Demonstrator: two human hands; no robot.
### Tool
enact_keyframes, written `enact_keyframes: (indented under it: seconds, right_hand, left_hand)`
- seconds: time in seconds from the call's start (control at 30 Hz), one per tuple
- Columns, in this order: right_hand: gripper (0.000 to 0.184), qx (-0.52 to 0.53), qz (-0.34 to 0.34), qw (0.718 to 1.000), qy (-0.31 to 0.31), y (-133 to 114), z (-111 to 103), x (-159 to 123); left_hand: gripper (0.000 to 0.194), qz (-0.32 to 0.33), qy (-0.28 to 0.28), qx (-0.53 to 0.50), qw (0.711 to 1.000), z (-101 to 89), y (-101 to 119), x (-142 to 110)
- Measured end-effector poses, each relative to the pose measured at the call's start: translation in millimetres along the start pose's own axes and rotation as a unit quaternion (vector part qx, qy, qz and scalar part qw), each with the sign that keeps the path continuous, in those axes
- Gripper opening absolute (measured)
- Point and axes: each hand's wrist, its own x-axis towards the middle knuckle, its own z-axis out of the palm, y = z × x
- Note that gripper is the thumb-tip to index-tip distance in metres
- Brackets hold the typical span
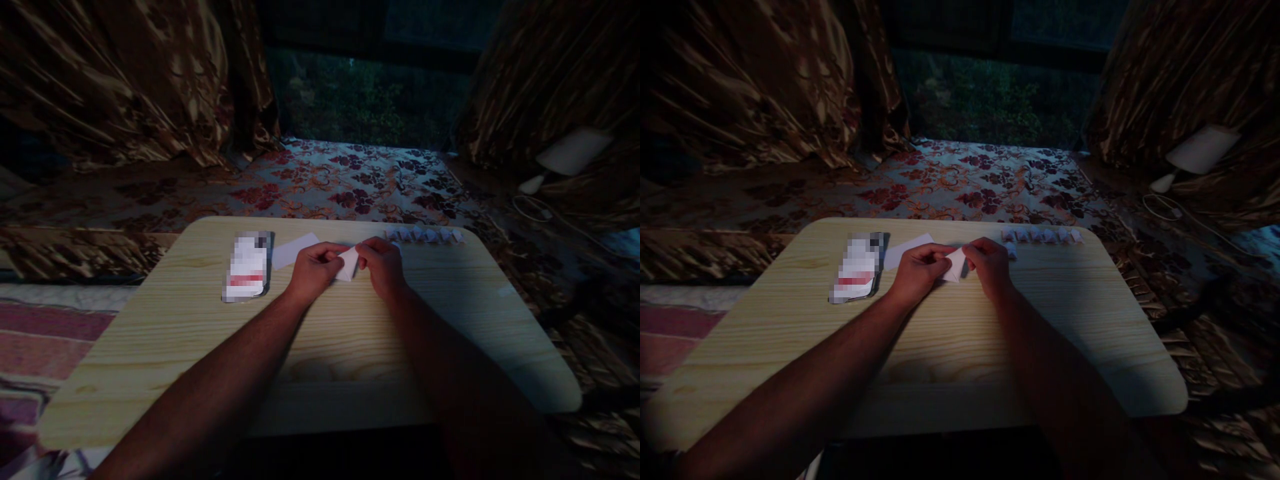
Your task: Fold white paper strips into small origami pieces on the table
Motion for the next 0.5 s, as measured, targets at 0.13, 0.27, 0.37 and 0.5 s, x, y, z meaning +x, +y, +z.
enact_keyframes:
  seconds: [0.13,0.27,0.37,0.5]
  right_hand:
    - [0.017,-0.006,0.005,1.000,-0.002,1.3,-0.1,1.0]
    - [0.015,-0.007,0.006,1.000,0.000,1.3,-0.4,1.3]
    - [0.013,0.005,-0.003,1.000,0.004,0.4,-0.2,0.8]
    - [0.015,-0.007,-0.003,1.000,0.016,-0.7,0.4,0.8]
  left_hand:
    - [0.026,-0.001,0.005,0.002,1.000,-0.9,-2.1,0.8]
    - [0.025,0.002,-0.002,0.000,1.000,-1.2,-2.7,0.8]
    - [0.024,0.002,-0.005,0.004,1.000,-0.9,-1.7,0.2]
    - [0.024,0.001,-0.007,0.004,1.000,-0.8,-1.0,-0.2]
